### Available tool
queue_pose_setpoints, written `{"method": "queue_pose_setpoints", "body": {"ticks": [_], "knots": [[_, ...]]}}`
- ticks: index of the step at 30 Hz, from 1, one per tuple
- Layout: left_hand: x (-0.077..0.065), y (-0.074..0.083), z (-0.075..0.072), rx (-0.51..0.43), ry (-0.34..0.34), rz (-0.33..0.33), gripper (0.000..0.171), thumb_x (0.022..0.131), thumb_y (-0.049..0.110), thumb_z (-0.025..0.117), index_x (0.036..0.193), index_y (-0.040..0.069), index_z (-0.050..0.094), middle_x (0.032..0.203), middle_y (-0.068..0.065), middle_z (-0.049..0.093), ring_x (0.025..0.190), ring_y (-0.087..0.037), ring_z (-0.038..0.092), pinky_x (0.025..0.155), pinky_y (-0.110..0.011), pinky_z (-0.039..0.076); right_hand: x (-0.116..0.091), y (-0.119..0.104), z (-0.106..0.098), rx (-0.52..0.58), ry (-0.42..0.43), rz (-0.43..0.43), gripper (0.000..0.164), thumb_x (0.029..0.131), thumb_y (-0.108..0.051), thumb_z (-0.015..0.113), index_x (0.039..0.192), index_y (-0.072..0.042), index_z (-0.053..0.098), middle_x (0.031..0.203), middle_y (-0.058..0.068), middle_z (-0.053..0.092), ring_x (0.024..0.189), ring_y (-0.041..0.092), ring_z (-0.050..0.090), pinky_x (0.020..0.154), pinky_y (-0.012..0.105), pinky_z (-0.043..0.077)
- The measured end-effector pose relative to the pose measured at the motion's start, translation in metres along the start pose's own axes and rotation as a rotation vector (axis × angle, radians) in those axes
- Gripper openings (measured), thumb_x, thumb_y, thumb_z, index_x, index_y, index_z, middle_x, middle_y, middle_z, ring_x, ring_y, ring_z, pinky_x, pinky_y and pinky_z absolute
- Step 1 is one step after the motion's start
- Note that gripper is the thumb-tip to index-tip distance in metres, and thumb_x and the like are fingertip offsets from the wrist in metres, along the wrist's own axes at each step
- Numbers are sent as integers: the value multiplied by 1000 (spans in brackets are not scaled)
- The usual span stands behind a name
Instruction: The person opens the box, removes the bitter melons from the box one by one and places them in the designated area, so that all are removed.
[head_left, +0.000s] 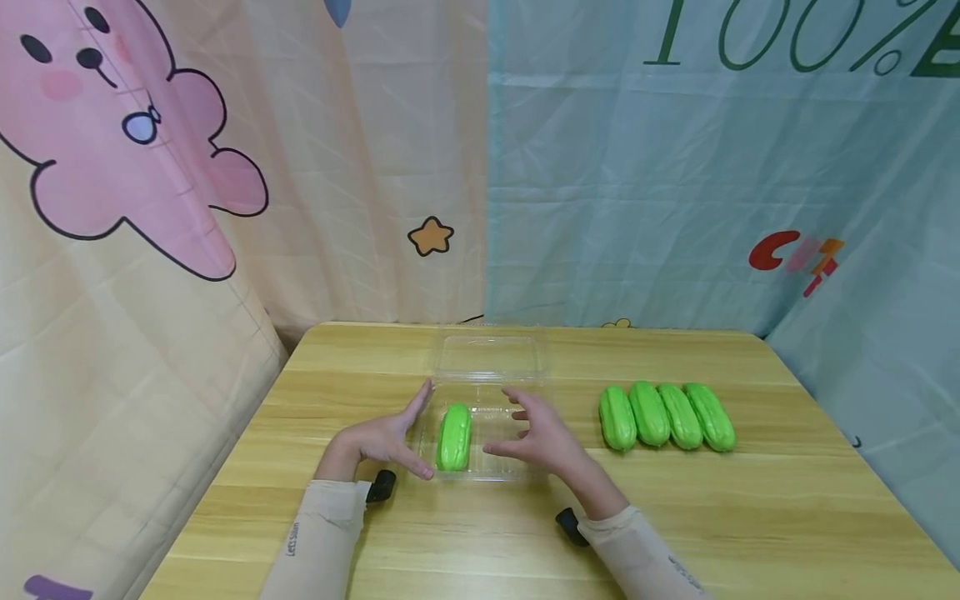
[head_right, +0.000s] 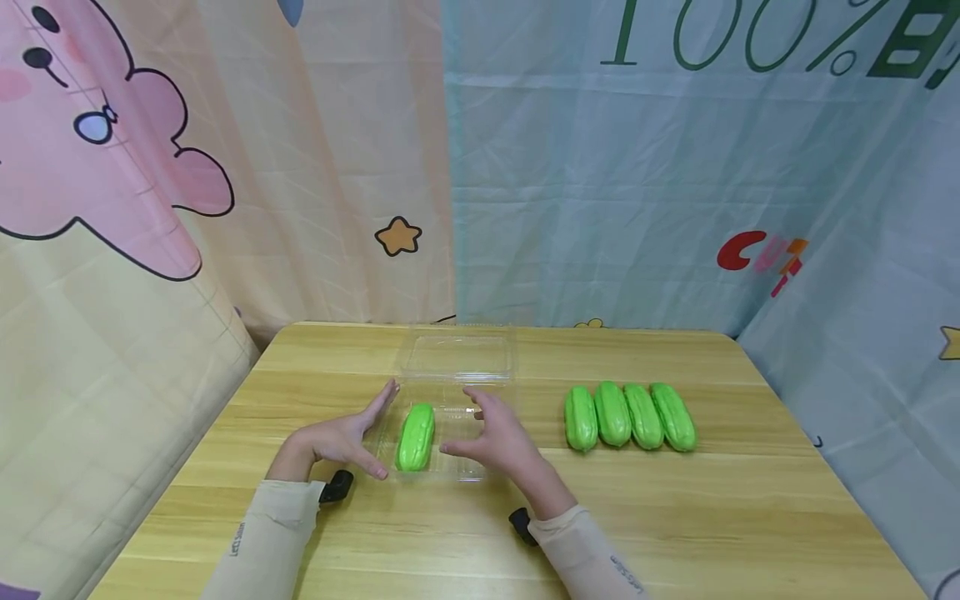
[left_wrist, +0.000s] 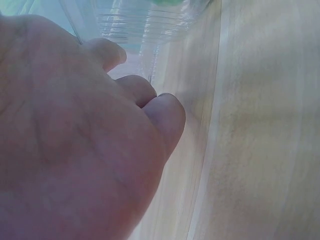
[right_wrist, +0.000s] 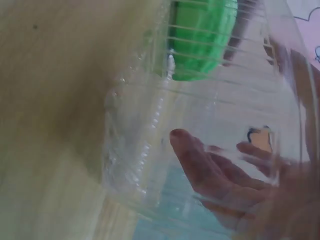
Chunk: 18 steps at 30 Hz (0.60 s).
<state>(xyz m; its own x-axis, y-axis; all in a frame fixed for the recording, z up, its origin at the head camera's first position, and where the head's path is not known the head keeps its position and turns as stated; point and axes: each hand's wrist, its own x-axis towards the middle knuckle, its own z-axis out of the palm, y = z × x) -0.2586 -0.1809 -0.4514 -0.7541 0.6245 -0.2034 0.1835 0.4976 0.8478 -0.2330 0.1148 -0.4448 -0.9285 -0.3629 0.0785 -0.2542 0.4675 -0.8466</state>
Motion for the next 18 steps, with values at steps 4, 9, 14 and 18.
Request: {"method": "queue_pose_setpoints", "body": {"ticks": [4,9,14,18], "knots": [[-1,0,0,4,5,-6,145,72,26,93,157,17,-24,166,-9,-19,149,-38,-10,118,-58,6,4,4,7,-28,-39,-21,98,76,-34,90,153,-3,38,149,22,44,122,41,56,91,49,54],[-3,0,0,4,7,-22,146,72,27,93,157,17,-24,166,-9,-19,149,-39,-10,118,-59,6,8,7,15,-36,-90,-40,99,76,-37,90,153,-2,38,151,21,44,122,42,56,94,52,52],[-3,0,1,14,10,-15,146,72,27,93,157,16,-25,166,-9,-18,149,-39,-9,118,-59,6,13,4,23,-36,-136,-39,102,75,-36,91,154,-1,36,153,20,42,124,44,54,96,53,50],[-1,1,1,21,8,-4,145,73,27,93,157,16,-25,166,-9,-18,149,-38,-8,118,-59,7,17,-2,28,3,-167,-35,102,76,-33,91,154,1,35,149,25,44,124,46,54,95,53,51]]}}
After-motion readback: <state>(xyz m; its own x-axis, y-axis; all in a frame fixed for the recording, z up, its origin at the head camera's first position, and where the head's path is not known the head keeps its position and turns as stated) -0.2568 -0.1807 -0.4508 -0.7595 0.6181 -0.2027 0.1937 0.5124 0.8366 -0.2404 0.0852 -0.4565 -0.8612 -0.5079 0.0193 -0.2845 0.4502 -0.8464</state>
